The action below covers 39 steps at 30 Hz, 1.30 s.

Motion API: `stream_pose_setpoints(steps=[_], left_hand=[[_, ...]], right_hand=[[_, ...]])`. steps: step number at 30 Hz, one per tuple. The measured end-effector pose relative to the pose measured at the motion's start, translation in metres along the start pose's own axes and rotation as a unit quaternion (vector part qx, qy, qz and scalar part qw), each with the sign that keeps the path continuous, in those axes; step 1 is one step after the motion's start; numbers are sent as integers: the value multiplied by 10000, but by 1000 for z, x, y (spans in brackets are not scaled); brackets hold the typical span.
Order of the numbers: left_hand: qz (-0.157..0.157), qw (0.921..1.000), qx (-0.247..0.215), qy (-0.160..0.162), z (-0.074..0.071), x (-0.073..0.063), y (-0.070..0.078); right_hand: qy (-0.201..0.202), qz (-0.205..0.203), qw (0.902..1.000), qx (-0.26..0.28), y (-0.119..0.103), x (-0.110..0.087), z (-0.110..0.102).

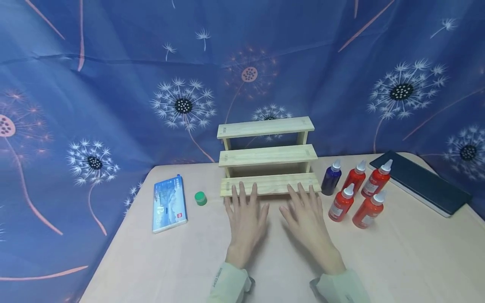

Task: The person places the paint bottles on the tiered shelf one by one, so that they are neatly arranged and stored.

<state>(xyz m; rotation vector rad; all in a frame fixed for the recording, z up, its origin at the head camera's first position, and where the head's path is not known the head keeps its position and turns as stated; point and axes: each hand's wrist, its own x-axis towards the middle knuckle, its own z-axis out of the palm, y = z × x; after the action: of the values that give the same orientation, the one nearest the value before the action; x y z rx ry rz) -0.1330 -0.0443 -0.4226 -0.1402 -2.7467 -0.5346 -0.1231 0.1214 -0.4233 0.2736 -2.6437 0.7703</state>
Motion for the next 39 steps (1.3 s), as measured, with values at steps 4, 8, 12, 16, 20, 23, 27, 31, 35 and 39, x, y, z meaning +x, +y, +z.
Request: stream_pose_setpoints(steps=[4,8,12,16,20,23,27,31,35,39], left_hand=[[-207,9977,-638,62,-2,0,-6],[-437,9895,-1355,267,-6,3,-16],[-672,9789,-1891,383,-8,8,-26],[-824,9691,-2284,429,-11,12,-34],[-949,9595,-2621,408,-12,15,-42],[-1079,9542,-2772,327,-10,18,-48],[-1250,9447,-3021,250,-6,22,-56],[-1383,9351,-3255,226,-2,25,-63],[-1565,9293,-3338,225,3,28,-70],[-1692,9239,-3423,234,7,31,-76]], right_hand=[[-52,53,9990,448,3,-5,-5],[-318,309,9947,927,6,-9,-16],[-490,553,9893,1257,9,-13,-29],[-588,738,9867,1326,11,-17,-40],[-637,931,9846,1338,13,-22,-48],[-707,1131,9817,1356,15,-25,-53],[-803,1376,9765,1453,17,-28,-61],[-820,1562,9723,1531,19,-31,-66],[-588,1658,9725,1524,20,-35,-71],[-45,1512,9764,1540,21,-39,-75]])
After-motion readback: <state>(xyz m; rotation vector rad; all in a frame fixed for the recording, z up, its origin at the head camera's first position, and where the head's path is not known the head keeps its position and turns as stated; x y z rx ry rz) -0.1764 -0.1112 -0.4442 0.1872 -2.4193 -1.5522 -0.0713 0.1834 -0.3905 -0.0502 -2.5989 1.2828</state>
